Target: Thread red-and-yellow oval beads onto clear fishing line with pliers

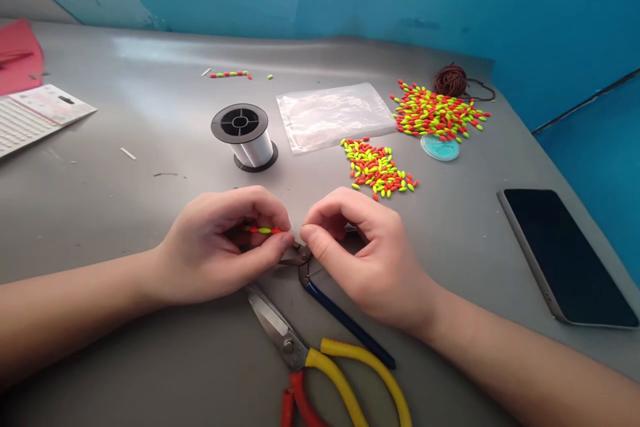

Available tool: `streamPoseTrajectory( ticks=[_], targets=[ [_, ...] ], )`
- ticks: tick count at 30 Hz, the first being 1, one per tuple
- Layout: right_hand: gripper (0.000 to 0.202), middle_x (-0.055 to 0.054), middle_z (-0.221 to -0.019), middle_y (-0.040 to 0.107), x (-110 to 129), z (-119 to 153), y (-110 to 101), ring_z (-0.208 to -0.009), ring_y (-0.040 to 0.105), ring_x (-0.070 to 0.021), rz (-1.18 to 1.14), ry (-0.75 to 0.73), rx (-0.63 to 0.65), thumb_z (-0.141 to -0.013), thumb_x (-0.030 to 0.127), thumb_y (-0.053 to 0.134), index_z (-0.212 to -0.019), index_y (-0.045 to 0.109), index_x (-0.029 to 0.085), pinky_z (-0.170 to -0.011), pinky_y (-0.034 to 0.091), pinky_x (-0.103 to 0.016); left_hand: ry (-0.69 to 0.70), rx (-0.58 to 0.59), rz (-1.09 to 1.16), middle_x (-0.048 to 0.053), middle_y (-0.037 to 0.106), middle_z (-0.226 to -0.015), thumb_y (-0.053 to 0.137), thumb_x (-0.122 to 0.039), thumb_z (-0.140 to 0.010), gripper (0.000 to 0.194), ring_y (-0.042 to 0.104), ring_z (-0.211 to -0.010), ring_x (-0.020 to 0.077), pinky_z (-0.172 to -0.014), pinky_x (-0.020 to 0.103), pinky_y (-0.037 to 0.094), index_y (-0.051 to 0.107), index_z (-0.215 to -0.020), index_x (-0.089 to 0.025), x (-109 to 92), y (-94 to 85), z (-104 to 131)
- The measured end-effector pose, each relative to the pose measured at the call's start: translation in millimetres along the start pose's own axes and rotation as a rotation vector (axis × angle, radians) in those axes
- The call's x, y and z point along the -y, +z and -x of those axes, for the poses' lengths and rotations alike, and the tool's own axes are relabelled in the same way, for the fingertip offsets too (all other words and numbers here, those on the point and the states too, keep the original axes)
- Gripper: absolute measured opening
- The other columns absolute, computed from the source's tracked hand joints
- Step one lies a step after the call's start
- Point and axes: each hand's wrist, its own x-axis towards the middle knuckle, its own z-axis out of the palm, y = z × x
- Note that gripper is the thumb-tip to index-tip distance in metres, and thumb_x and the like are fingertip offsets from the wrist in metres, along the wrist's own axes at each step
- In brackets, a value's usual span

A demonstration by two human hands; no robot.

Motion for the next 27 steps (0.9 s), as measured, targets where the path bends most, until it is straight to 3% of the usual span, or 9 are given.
streamPoseTrajectory(
  ticks=[7,13,20,27],
  targets=[
    [0.010,0.002,-0.085,0.066,-1.7,0.2,-1.1,-0.077,0.059,-0.0141,-0.086,0.051,-0.036,-0.099,0.018,0.068,-0.091,0.069,0.023,-0.068,0.048,-0.028,-0.007,-0.035,0.024,-0.010,0.049,-0.065,0.067,-0.004,-0.083,0.013,0.038,-0.052,0.0024,-0.046,0.014,0.034,0.062,-0.083,-0.016,-3.0,1.0,-1.3],
    [0.013,0.002,-0.083,0.064,1.7,0.0,0.9,-0.075,0.057,-0.0132,-0.027,0.019,-0.030,-0.098,0.015,0.066,-0.087,0.067,0.022,-0.068,0.047,-0.028,0.016,-0.047,-0.020,-0.011,0.046,-0.066,0.066,-0.002,-0.081,0.017,0.037,-0.053,0.0025,-0.046,0.014,0.034,0.058,-0.083,-0.017,-3.4,1.4,0.7],
    [0.012,0.000,-0.085,0.064,6.0,3.2,3.3,-0.078,0.059,-0.0147,0.001,-0.009,0.018,-0.099,0.015,0.066,-0.088,0.066,0.021,-0.068,0.047,-0.030,0.089,-0.007,-0.103,-0.007,0.063,-0.077,0.071,-0.013,-0.091,0.008,0.052,-0.061,0.0031,-0.056,0.012,0.044,0.065,-0.093,-0.017,0.2,0.9,2.2],
    [0.012,0.000,-0.085,0.064,3.0,2.5,3.1,-0.078,0.059,-0.0156,-0.020,-0.017,0.034,-0.099,0.015,0.065,-0.090,0.066,0.022,-0.068,0.047,-0.031,0.098,-0.008,-0.084,-0.006,0.066,-0.076,0.068,-0.010,-0.091,0.005,0.051,-0.058,0.0028,-0.055,0.013,0.044,0.069,-0.092,-0.016,-0.6,0.0,0.5]
  ],
)
